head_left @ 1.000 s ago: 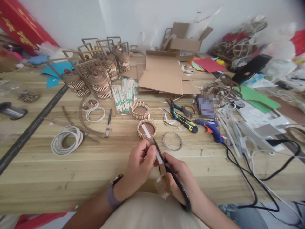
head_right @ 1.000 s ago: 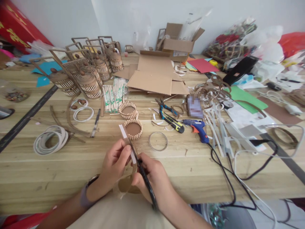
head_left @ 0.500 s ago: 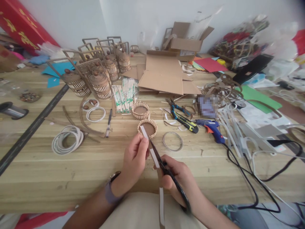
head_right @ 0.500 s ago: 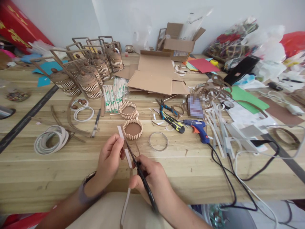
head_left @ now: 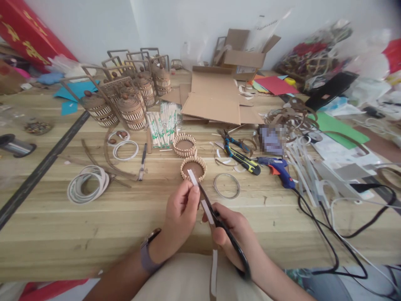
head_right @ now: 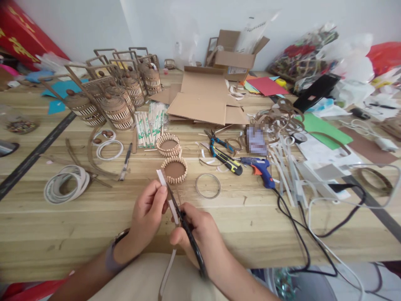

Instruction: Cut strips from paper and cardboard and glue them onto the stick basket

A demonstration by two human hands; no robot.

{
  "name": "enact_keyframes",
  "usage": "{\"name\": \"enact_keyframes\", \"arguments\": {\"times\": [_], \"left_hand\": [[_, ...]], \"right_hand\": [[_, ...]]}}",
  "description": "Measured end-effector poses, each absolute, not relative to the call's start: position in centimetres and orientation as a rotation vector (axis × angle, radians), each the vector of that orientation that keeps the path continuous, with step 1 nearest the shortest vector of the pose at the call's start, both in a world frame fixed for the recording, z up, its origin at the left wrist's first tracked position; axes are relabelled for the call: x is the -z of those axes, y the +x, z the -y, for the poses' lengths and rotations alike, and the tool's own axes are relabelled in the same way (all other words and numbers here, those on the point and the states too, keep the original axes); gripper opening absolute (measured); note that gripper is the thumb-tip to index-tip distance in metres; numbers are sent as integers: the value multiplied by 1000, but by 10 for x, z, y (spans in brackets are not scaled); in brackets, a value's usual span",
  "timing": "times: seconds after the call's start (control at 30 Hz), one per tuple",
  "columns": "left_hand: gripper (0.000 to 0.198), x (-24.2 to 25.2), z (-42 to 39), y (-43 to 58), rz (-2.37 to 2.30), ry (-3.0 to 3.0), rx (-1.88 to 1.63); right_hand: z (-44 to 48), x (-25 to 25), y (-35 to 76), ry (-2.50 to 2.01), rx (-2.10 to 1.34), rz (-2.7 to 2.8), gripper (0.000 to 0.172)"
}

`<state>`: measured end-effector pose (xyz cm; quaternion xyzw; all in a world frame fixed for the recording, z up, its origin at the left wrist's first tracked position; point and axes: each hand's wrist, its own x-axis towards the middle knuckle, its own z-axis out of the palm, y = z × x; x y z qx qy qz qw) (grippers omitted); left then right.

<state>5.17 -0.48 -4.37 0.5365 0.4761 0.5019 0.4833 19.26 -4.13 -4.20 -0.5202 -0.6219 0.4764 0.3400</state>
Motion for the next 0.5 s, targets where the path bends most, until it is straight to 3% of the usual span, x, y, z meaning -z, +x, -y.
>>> {"name": "enact_keyframes", "arguments": {"times": [0.5], "left_hand": [[35,45,10,52,-1164,1360,-1114]], "right_hand": [[39,39,191,-1337,-1229,1593,76]]}}
